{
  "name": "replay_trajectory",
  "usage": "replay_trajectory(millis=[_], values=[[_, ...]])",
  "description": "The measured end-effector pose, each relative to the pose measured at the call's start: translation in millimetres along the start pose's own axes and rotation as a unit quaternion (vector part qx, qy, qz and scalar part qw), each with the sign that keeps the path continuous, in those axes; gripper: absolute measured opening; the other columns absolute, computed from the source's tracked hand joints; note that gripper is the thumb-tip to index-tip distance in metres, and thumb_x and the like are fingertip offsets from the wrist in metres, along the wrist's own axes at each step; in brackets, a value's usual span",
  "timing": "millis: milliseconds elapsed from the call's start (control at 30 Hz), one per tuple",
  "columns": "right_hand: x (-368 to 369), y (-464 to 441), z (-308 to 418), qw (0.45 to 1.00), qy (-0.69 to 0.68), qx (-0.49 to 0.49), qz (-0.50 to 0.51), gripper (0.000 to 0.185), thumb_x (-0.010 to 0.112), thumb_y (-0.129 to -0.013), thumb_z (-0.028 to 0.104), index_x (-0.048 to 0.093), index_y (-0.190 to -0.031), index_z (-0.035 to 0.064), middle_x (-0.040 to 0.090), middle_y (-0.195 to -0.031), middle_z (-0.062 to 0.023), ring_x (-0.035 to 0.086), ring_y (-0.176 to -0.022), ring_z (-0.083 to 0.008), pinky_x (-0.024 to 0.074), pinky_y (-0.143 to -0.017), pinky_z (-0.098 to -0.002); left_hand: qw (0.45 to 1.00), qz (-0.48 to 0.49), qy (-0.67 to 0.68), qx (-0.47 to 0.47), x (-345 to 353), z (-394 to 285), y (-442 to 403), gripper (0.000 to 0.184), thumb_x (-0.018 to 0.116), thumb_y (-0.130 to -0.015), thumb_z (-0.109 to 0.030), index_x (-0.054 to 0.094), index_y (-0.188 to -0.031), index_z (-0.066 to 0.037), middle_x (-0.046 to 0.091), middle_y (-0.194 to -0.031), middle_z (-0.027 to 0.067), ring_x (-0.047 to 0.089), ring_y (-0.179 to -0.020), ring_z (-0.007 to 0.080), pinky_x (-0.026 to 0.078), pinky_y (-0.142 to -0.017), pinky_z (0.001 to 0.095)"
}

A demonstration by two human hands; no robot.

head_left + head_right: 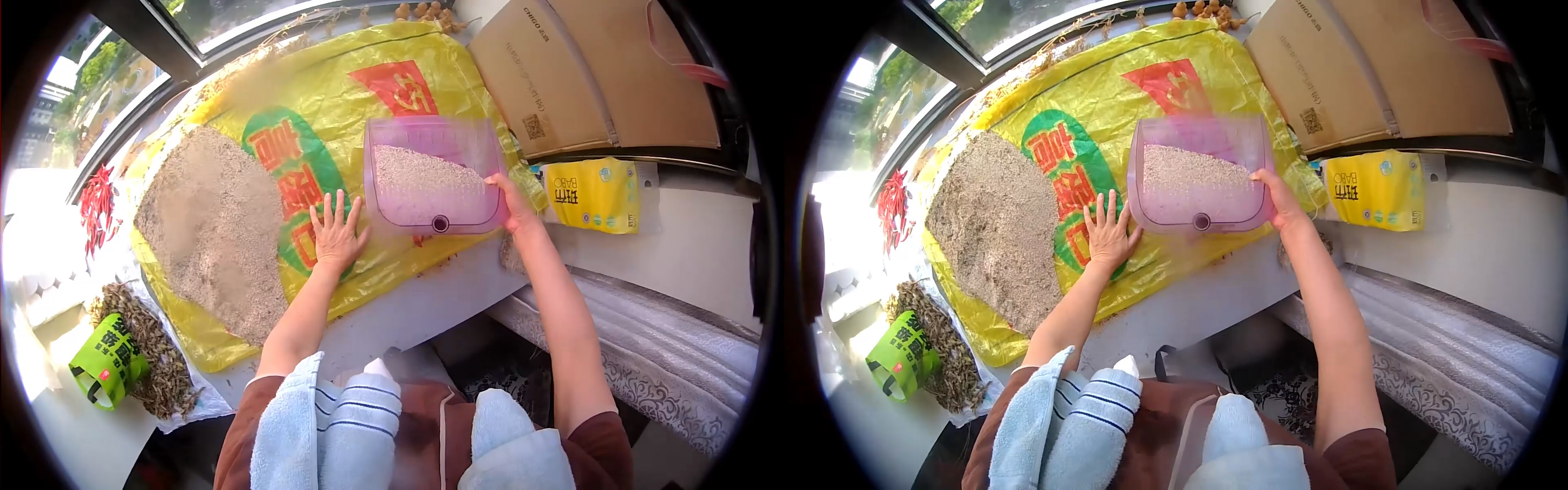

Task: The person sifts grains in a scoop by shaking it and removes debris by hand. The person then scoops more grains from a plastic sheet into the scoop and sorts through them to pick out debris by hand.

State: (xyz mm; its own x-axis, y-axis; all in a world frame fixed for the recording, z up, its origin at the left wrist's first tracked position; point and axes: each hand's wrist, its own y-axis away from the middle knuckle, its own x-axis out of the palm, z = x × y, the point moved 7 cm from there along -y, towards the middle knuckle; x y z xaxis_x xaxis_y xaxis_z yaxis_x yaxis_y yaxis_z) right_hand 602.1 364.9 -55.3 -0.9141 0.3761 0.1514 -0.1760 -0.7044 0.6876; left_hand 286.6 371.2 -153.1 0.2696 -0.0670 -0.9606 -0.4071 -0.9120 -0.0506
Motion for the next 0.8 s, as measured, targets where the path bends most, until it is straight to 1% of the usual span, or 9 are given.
replay_trajectory(millis=[67,200,233,467,500,633,733,800], values=[[7.4,-12.1,21.8,0.999,0.022,0.019,0.027,0.037,0.062,-0.078,0.023,0.057,-0.109,0.002,0.064,-0.098,-0.0082,0.063,-0.087,-0.0182,0.0522,-0.082,-0.0334,1.0,-0.005,0.008,-0.001,-2.7,0.3,0.0,0.065,0.054,-0.085,-0.052,0.041,-0.141,-0.022,0.025,-0.153,0.0133,0.016,-0.142,0.0344,0.006,-0.112,0.0594],[14.7,-22.0,59.5,0.995,0.054,0.063,0.056,0.039,0.061,-0.08,0.024,0.057,-0.111,0.001,0.065,-0.1,-0.0103,0.065,-0.089,-0.0199,0.0545,-0.08,-0.0363,0.999,-0.001,0.034,-0.015,-5.0,1.7,-0.4,0.067,0.058,-0.083,-0.051,0.04,-0.142,-0.025,0.026,-0.152,0.0119,0.018,-0.142,0.033,0.007,-0.112,0.0591],[13.8,-24.7,62.7,0.995,0.039,0.076,0.057,0.037,0.06,-0.08,0.023,0.058,-0.11,0.0015,0.065,-0.096,-0.0103,0.065,-0.085,-0.0205,0.0554,-0.077,-0.0369,0.999,-0.005,0.038,-0.015,-6.3,2.3,-0.5,0.066,0.059,-0.082,-0.05,0.041,-0.141,-0.025,0.027,-0.152,0.0114,0.018,-0.142,0.0325,0.007,-0.112,0.0585],[-22.1,-11.3,79.4,0.99,0.068,0.122,-0.01,0.022,0.059,-0.082,0.024,0.06,-0.097,0.0077,0.066,-0.089,-0.0077,0.065,-0.076,-0.0194,0.0555,-0.073,-0.0345,0.998,-0.008,0.055,-0.017,-10.7,3.6,1.2,0.065,0.061,-0.082,-0.048,0.043,-0.14,-0.024,0.027,-0.152,0.0116,0.018,-0.142,0.0325,0.009,-0.112,0.0587],[-32.2,-13.5,80.5,0.988,0.079,0.133,0.008,0.024,0.06,-0.082,0.024,0.059,-0.099,0.008,0.066,-0.091,-0.0067,0.065,-0.079,-0.0185,0.0549,-0.075,-0.035,0.998,-0.012,0.056,-0.016,-10.9,3.7,0.9,0.065,0.061,-0.082,-0.048,0.043,-0.139,-0.024,0.027,-0.152,0.0116,0.018,-0.142,0.0324,0.01,-0.112,0.0588],[-57.1,9.0,92.2,0.983,0.102,0.153,-0.026,0.031,0.062,-0.08,0.024,0.057,-0.106,0.007,0.065,-0.095,-0.0057,0.063,-0.085,-0.0178,0.0532,-0.08,-0.0352,0.998,-0.022,0.056,-0.012,-10.7,3.5,0.2,0.065,0.062,-0.081,-0.047,0.044,-0.139,-0.024,0.028,-0.151,0.0116,0.018,-0.142,0.0321,0.01,-0.112,0.0588],[-65.0,28.2,101.2,0.974,0.139,0.17,-0.058,0.033,0.062,-0.08,0.024,0.057,-0.108,0.0064,0.064,-0.096,-0.0054,0.063,-0.086,-0.0181,0.0531,-0.08,-0.0349,0.998,-0.022,0.051,-0.012,-9.9,4.4,0.6,0.065,0.061,-0.083,-0.047,0.042,-0.141,-0.024,0.028,-0.152,0.0105,0.019,-0.142,0.0312,0.008,-0.113,0.0563],[-71.9,31.1,107.2,0.972,0.148,0.174,-0.051,0.035,0.062,-0.081,0.024,0.057,-0.11,0.005,0.065,-0.095,-0.0051,0.063,-0.086,-0.0178,0.0529,-0.08,-0.0345,0.998,-0.017,0.058,-0.015,-8.8,3.9,0.8,0.064,0.061,-0.083,-0.047,0.042,-0.14,-0.024,0.027,-0.152,0.0103,0.018,-0.142,0.0311,0.009,-0.113,0.0568]])
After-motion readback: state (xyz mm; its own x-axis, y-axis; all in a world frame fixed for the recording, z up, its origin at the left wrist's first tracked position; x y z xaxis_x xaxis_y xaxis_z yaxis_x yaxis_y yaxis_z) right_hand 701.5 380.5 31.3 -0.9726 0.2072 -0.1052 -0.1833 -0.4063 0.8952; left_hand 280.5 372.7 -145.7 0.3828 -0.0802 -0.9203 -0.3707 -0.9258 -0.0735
